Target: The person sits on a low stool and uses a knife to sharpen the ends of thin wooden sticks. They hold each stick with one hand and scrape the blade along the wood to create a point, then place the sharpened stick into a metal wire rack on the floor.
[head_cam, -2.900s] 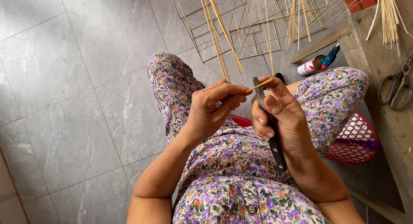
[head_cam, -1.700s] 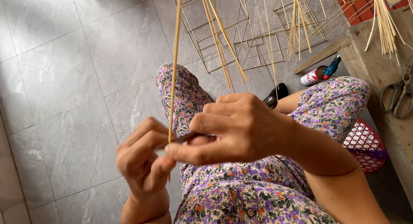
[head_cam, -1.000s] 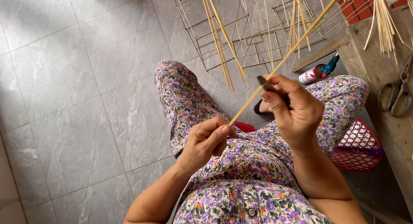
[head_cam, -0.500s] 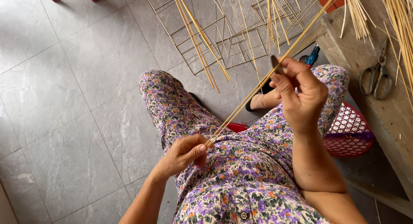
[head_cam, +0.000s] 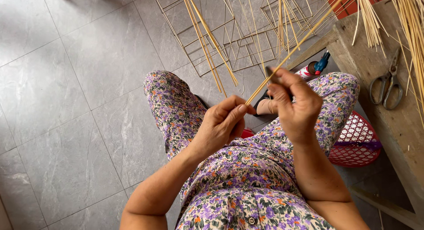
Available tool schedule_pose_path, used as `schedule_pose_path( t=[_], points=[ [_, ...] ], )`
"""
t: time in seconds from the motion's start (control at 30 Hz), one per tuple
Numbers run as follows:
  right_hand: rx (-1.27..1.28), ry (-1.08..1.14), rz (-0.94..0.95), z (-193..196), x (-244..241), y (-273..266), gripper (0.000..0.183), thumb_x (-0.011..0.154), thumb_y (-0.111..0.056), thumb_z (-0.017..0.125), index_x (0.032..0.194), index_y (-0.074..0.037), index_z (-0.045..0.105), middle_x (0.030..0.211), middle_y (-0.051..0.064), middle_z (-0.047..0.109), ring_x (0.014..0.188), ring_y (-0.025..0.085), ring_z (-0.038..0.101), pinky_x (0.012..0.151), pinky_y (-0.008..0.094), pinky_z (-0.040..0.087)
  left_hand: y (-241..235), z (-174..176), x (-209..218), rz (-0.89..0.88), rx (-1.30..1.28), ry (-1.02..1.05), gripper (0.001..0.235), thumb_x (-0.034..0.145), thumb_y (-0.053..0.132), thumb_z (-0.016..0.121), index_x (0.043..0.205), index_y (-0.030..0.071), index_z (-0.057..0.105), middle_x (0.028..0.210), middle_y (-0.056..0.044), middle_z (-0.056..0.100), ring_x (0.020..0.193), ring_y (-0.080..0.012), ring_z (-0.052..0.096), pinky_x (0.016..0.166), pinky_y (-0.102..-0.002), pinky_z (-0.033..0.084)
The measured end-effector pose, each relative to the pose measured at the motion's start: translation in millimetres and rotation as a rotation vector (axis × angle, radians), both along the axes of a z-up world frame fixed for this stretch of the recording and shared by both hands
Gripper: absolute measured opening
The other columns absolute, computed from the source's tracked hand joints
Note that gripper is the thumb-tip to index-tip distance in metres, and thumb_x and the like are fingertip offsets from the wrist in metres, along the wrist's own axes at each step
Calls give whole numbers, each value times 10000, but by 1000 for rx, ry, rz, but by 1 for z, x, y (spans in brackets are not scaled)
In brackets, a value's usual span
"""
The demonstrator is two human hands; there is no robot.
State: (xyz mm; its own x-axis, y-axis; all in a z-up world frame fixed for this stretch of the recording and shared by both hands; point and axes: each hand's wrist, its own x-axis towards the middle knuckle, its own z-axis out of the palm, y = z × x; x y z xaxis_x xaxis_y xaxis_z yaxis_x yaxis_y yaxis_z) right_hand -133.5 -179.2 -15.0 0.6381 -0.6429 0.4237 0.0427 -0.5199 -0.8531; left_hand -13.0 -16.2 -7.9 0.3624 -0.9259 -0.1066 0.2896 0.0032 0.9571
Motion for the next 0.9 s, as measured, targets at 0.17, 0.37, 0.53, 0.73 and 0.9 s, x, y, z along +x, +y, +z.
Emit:
schedule_pose_path(
  t=[0.17,0.37,0.53,0.73,0.9],
  points=[
    [-3,-27,-102,-13,-8,-31,209,1095,-42,722,1285,29,669,965,73,720,753,82,640,645,223,518,31,-9,3,-32,143,-72,290,1105,245,489,1091,27,679,579,43,471,488,-34,399,443,-239,325],
    [75,-72,-165,-22,-14,-59,238,1115,-34,724,1339,27,672,961,66,723,707,61,622,593,187,487,81,-29,14,-90,308,-156,303,1072,254,509,1025,35,713,534,26,496,432,-41,404,401,-251,342],
    [47,-48,-156,-23,-14,-55,235,1102,-38,722,1320,29,665,969,70,725,765,68,649,627,205,510,101,-44,29,-186,334,-79,358,1081,305,513,1029,13,714,550,-11,581,426,-53,517,387,-248,423],
    [49,15,-35,-16,1,-18,204,1062,-47,695,1260,-4,677,905,50,715,706,51,641,566,204,506,62,-21,27,-236,307,-18,461,1039,409,482,1326,68,602,777,-30,734,535,-54,637,472,-193,497],
    [6,59,67,-8,8,3,214,1039,-43,698,1249,-9,680,854,32,700,671,44,629,569,208,485,16,-20,18,-122,60,68,359,1117,326,451,1236,40,633,648,33,554,495,-31,453,449,-204,354]
  ],
)
